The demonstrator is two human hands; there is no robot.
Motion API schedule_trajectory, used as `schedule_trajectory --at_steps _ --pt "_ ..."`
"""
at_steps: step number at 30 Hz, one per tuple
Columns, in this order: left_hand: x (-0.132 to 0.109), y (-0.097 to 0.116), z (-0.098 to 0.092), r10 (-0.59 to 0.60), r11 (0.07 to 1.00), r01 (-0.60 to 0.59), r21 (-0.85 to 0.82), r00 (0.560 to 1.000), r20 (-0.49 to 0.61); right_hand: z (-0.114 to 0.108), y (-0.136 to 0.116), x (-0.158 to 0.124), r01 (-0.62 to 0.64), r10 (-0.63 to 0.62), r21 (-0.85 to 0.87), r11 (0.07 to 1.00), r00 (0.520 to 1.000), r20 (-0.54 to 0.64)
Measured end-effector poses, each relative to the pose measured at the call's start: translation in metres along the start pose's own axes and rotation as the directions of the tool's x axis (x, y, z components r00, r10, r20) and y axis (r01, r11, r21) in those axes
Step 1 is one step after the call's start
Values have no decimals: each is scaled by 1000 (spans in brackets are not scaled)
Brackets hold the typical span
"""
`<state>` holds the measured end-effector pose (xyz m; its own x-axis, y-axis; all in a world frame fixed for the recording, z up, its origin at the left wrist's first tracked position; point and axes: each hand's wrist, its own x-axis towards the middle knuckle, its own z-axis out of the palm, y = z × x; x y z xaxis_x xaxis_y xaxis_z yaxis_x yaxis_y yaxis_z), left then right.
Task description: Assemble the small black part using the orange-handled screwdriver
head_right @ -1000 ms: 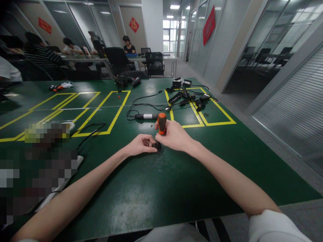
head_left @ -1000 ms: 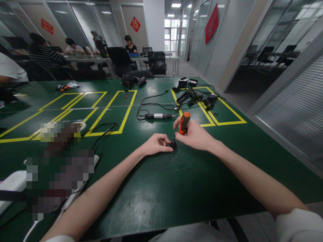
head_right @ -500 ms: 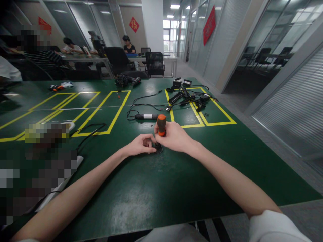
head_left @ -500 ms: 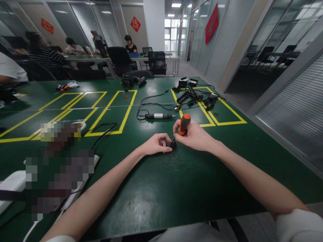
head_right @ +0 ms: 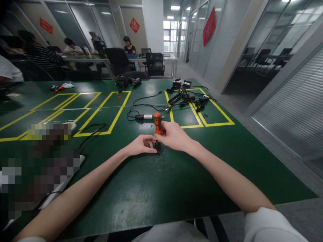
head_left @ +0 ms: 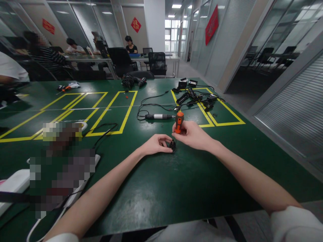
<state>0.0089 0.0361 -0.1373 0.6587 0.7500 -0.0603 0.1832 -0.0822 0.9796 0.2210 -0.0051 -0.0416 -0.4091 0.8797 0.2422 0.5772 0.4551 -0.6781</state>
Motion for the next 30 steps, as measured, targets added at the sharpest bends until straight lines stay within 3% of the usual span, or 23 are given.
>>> schedule_trajectory --at_steps 20,26,30 --pt "-6 2 8 -24 998 27 62 999 -45 9 1 -3 -6 9 114 993 1000 -24" --pt "-6 -2 8 -4 998 6 56 999 -43 22 14 -17 -40 99 334 942 982 -163" --pt "-7 -2 8 -1 997 4 77 999 -40 28 29 -25 -66 216 493 867 943 -254"
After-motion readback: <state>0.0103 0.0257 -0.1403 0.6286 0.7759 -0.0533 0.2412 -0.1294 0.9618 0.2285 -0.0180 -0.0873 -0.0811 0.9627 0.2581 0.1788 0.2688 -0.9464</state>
